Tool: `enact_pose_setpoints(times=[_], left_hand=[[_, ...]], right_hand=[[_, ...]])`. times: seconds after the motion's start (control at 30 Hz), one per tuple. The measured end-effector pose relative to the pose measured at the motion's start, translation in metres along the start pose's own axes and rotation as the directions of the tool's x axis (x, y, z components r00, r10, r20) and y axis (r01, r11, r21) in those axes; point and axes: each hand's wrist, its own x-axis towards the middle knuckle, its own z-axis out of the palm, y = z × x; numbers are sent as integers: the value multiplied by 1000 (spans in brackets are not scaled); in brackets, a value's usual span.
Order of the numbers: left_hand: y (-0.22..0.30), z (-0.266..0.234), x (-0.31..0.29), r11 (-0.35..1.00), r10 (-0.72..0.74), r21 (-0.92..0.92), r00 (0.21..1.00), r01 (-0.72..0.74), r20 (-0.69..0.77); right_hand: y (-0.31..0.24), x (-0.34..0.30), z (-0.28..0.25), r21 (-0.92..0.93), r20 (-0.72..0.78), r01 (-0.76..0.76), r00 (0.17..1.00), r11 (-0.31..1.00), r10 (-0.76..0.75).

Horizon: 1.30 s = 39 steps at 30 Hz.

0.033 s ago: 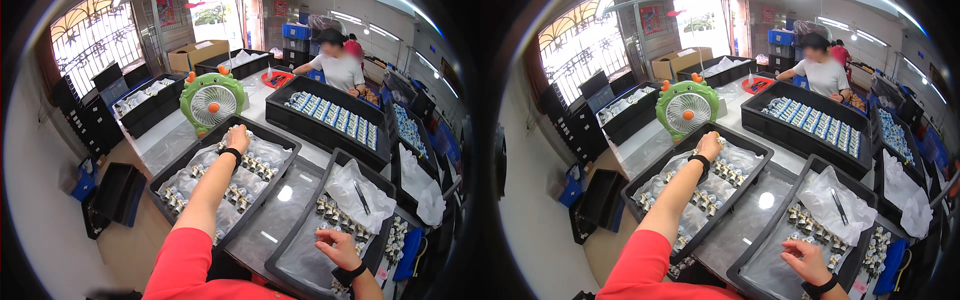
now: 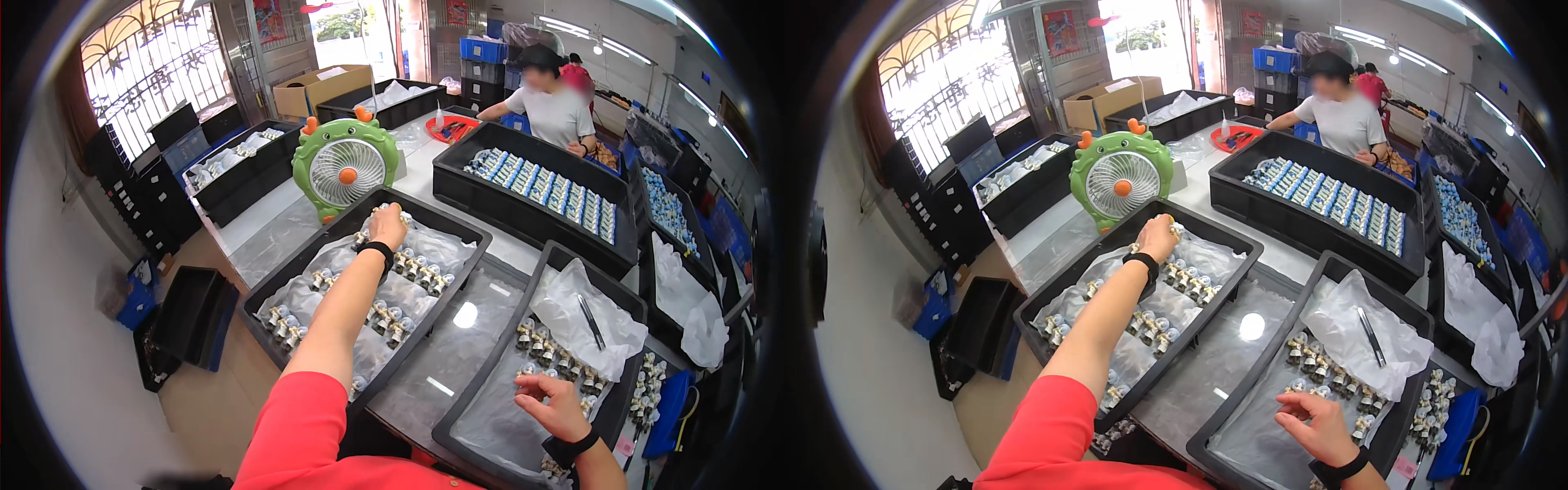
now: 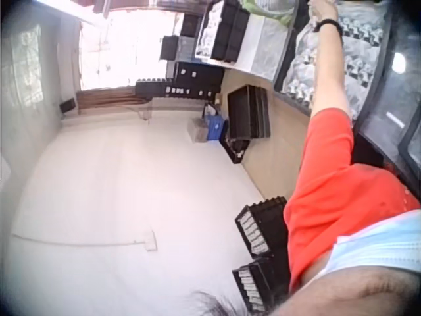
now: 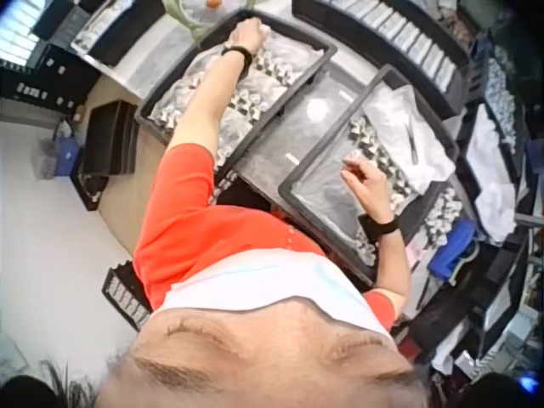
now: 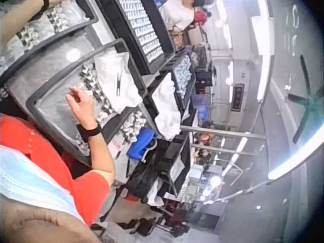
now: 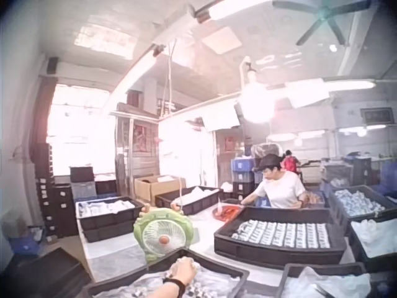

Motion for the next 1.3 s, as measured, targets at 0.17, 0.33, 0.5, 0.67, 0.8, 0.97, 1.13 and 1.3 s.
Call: enact_pose_setpoints(times=[0.17,0.33,0.5,0.67,0.8,0.97,1.13,1.3], left_hand=[[1,6,4,1000,6,-12,1000,-6,-15],[-1,12,7,995,69,-77,997,-70,-14],[-15,15,8,987,126,-104,991,-122,34],[-4,-1,-3,994,98,-59,994,-94,56],[-16,12,8,983,26,-185,999,-17,43],[-50,37,33,865,-99,-470,978,175,182],[-27,14,19,940,1,-341,998,20,62],[-23,1,7,990,28,-136,999,-33,-40]], right_hand=[[1,0,0,15,-2,2,1000,1000,-2],[-2,0,-1,-6,12,-7,1000,1000,7],[-3,0,-1,-10,19,-2,1000,1000,2],[-2,0,-2,-16,35,-4,999,1000,5],[-1,-1,-3,-24,39,-21,999,1000,21],[-2,0,-3,-16,41,-5,999,1000,6],[0,-1,-3,-13,36,-10,999,1000,10],[0,0,-1,-36,46,-1,999,999,2]])
